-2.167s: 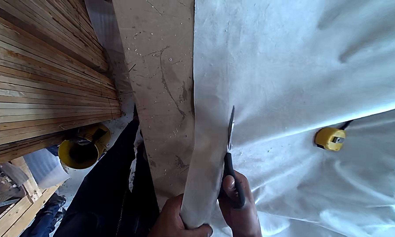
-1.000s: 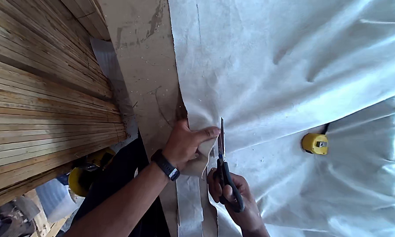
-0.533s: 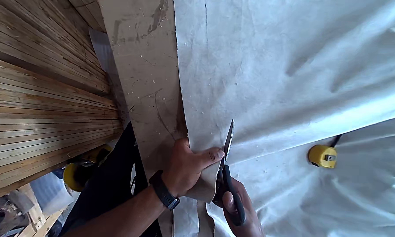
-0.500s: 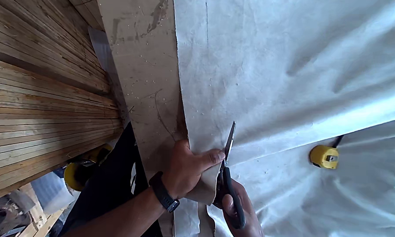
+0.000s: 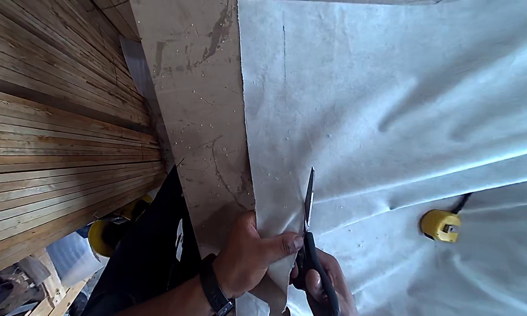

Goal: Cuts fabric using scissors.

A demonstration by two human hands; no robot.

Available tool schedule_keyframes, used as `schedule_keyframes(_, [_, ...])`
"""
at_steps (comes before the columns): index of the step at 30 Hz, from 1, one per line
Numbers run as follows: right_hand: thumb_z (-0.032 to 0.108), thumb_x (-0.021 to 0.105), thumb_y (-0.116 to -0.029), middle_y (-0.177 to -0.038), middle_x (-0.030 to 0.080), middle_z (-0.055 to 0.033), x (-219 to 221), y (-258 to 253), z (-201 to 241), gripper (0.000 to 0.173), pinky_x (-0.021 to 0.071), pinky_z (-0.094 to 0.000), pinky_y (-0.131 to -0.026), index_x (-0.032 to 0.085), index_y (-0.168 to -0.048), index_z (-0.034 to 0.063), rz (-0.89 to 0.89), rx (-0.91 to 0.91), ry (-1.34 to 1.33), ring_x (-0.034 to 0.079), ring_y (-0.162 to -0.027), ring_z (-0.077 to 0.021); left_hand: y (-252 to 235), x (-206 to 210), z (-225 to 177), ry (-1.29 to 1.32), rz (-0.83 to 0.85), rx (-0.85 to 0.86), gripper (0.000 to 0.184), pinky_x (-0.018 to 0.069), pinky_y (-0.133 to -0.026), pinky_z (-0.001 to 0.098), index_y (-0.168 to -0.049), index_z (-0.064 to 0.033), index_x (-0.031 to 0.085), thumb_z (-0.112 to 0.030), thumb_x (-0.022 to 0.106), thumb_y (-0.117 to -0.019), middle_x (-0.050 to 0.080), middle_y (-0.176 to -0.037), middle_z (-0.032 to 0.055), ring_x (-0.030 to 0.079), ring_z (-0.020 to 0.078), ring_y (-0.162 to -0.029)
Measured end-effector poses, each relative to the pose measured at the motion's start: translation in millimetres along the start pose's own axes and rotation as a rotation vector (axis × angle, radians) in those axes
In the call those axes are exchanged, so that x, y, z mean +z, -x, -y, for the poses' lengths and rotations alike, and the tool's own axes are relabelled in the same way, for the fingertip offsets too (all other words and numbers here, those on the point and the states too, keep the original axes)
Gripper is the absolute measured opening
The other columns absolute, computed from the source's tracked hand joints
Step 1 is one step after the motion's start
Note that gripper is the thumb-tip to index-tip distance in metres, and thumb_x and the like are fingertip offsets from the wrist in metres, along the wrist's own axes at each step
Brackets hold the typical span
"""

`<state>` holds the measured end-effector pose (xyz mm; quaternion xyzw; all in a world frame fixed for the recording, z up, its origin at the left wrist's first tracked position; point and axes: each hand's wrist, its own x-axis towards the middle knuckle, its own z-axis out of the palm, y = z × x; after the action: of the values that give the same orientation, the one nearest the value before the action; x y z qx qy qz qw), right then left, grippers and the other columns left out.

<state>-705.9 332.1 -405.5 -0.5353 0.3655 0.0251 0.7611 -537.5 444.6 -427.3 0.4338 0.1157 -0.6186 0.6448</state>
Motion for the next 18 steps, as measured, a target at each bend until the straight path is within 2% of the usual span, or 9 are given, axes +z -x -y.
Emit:
schedule_keyframes(3, [0.058,0.069,-0.0923,-0.076,0.064,0.0039,-1,-4,2,0.044,0.0543,-0.0235,-0.062,0.069,-0.095,0.0135,0.022,0.009,-0.004,0.062,-0.068,-0.0055,1,-1,1,0.028,-0.002,0.002,0.034,0.066,-0.081,0.0432,-0.112,0.006,0.066,-0.01,0.083,-0.0868,0.076,-0.096,0.0176,0.076,0.027,-0.083])
schedule_keyframes(7, [0.046,0.074,-0.0922,-0.073,0.066,0.0025,0,2,9,0.033,0.0543,-0.0244,-0.058,0.072,-0.09,0.0132,-0.022,0.071,0.027,0.061,-0.062,-0.0066,6,-2,6,-0.049,-0.018,0.029,0.034,0.0656,-0.084,0.041,-0.109,0.0027,0.069,-0.013,0.085,-0.0845,0.077,-0.097,0.0131,0.076,0.0234,-0.089])
schedule_keyframes(11, [0.041,0.075,-0.0931,-0.073,0.066,0.0004,1,4,9,0.03,0.0552,-0.0258,-0.057,0.073,-0.089,0.0117,-0.021,0.083,-0.005,0.062,-0.061,-0.0085,10,-5,11,-0.048,-0.008,0.035,0.034,0.0655,-0.085,0.0413,-0.111,0.0028,0.068,-0.013,0.085,-0.0853,0.077,-0.098,0.0134,0.076,0.0244,-0.089])
schedule_keyframes(16, [0.057,0.068,-0.0929,-0.077,0.067,0.0037,-7,-9,9,0.043,0.0544,-0.0227,-0.063,0.071,-0.094,0.0139,0.014,0.017,0.046,0.063,-0.068,-0.0045,18,-5,17,-0.101,0.035,0.033,0.035,0.0659,-0.085,0.0406,-0.111,0.0006,0.07,-0.013,0.086,-0.0834,0.078,-0.098,0.0106,0.077,0.0225,-0.089])
schedule_keyframes(18, [0.057,0.069,-0.0929,-0.078,0.066,0.0034,-9,-13,9,0.044,0.0543,-0.0229,-0.063,0.07,-0.095,0.0134,0.02,0.006,0.058,0.063,-0.069,-0.0046,20,-4,17,-0.092,0.034,0.046,0.034,0.0656,-0.086,0.0404,-0.111,0.0009,0.069,-0.012,0.086,-0.0838,0.077,-0.1,0.0107,0.076,0.0224,-0.091])
